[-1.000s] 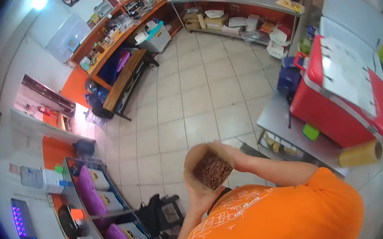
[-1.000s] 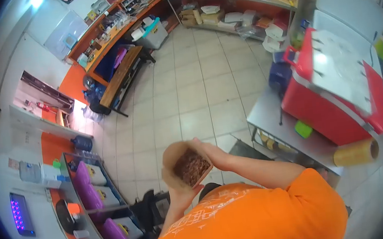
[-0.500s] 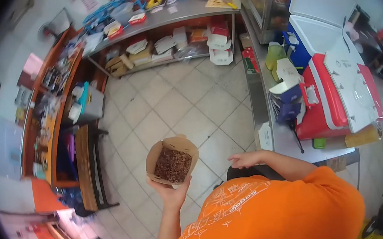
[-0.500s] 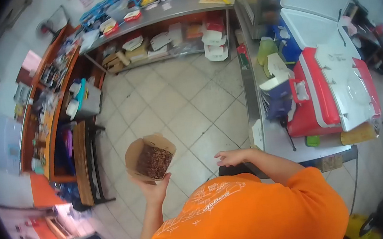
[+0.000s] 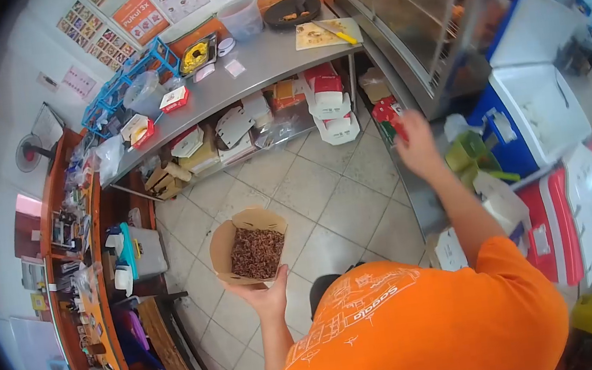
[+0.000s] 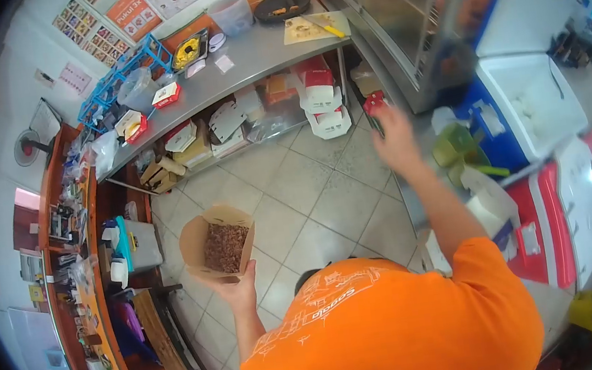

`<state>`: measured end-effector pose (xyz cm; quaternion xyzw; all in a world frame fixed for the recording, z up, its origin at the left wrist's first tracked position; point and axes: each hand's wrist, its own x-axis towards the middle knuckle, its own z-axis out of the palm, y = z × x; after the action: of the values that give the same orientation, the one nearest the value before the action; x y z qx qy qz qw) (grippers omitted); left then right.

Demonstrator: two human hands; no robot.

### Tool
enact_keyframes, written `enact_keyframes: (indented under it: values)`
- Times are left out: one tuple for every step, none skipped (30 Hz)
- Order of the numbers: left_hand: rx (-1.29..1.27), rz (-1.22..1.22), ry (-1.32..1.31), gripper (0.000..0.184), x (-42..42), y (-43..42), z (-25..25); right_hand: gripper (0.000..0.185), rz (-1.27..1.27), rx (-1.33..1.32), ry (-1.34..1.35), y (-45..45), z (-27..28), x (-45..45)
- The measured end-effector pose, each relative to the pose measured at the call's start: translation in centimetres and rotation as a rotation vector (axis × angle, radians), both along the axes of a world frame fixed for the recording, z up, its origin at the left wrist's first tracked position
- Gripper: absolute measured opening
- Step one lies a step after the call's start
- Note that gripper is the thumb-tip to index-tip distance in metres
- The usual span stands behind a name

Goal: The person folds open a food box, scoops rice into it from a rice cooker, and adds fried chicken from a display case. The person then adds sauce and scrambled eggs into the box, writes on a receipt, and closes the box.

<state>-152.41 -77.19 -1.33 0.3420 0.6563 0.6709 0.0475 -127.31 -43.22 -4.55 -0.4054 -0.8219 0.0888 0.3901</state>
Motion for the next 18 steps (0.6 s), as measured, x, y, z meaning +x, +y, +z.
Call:
enact_keyframes:
  values:
    - [-0.004,-0.028,-0.015,0.113,-1.8,1.2,-0.5,0.041,-0.042,0.197,0.022,3.8,3.4,-0.7]
    - [-0.008,-0.050,-0.032,0.114,-3.4,2.3,-1.1,0.039,-0.070,0.251,0.026,6.6,7.5,-1.3]
    - [-0.003,-0.026,-0.043,0.114,-4.7,3.7,-1.2,0.038,-0.155,0.384,-0.023,9.7,10.5,-1.3]
    - [-0.014,-0.048,-0.035,0.113,-6.2,5.4,-1.1,0.042,-0.233,0.481,-0.037,12.3,13.3,-1.6]
    - [-0.027,-0.073,-0.026,0.113,-7.8,7.2,-1.1,0.043,-0.308,0.640,-0.049,15.2,15.0,-1.4]
    - [-0.032,-0.050,-0.031,0.113,-9.6,9.4,-1.6,0.045,-0.436,0.754,-0.104,17.8,16.5,-1.2]
    - [-0.029,-0.096,-0.010,0.112,-11.3,11.7,-2.2,0.046,-0.600,0.727,-0.249,19.6,18.6,-0.7]
    - [-0.038,-0.153,0.011,0.111,-13.5,14.2,-2.4,0.048,-0.770,0.683,-0.405,21.2,19.7,-0.4]
    - [-0.053,-0.148,0.001,0.111,-15.2,16.5,-1.9,0.050,-0.971,0.648,-0.553,22.6,20.0,0.0]
    - [-0.019,-0.219,0.003,0.111,-16.3,19.0,-1.4,0.053,-1.130,0.681,-0.672,24.1,20.4,-0.1]
    - [0.034,-0.275,0.010,0.112,-17.6,22.4,-1.1,0.056,-1.288,0.706,-0.793,25.5,20.6,0.0]
    - [0.037,-0.237,-0.001,0.112,-19.0,25.3,-1.0,0.057,-1.326,0.744,-0.843,26.5,19.9,0.6]
    - [0.018,-0.299,0.040,0.111,-20.5,27.8,-1.1,0.059,-1.364,0.784,-0.893,27.6,19.3,1.2]
    - [0.003,-0.367,0.081,0.110,-21.7,30.4,-1.0,0.067,-1.379,0.894,-0.847,29.5,18.4,3.3]
    - [-0.007,-0.341,0.072,0.110,-22.5,33.0,-0.5,0.076,-1.394,1.004,-0.791,31.4,17.6,5.1]
    - [0.011,-0.396,0.099,0.108,-23.1,35.8,0.4,0.085,-1.408,1.109,-0.729,32.7,17.1,6.0]
    - [0.027,-0.457,0.128,0.107,-23.7,38.4,1.1,0.088,-1.464,1.019,-0.780,33.1,16.8,6.3]
    - [0.018,-0.444,0.125,0.107,-24.4,41.0,1.6,0.092,-1.522,0.928,-0.831,33.8,16.9,6.4]
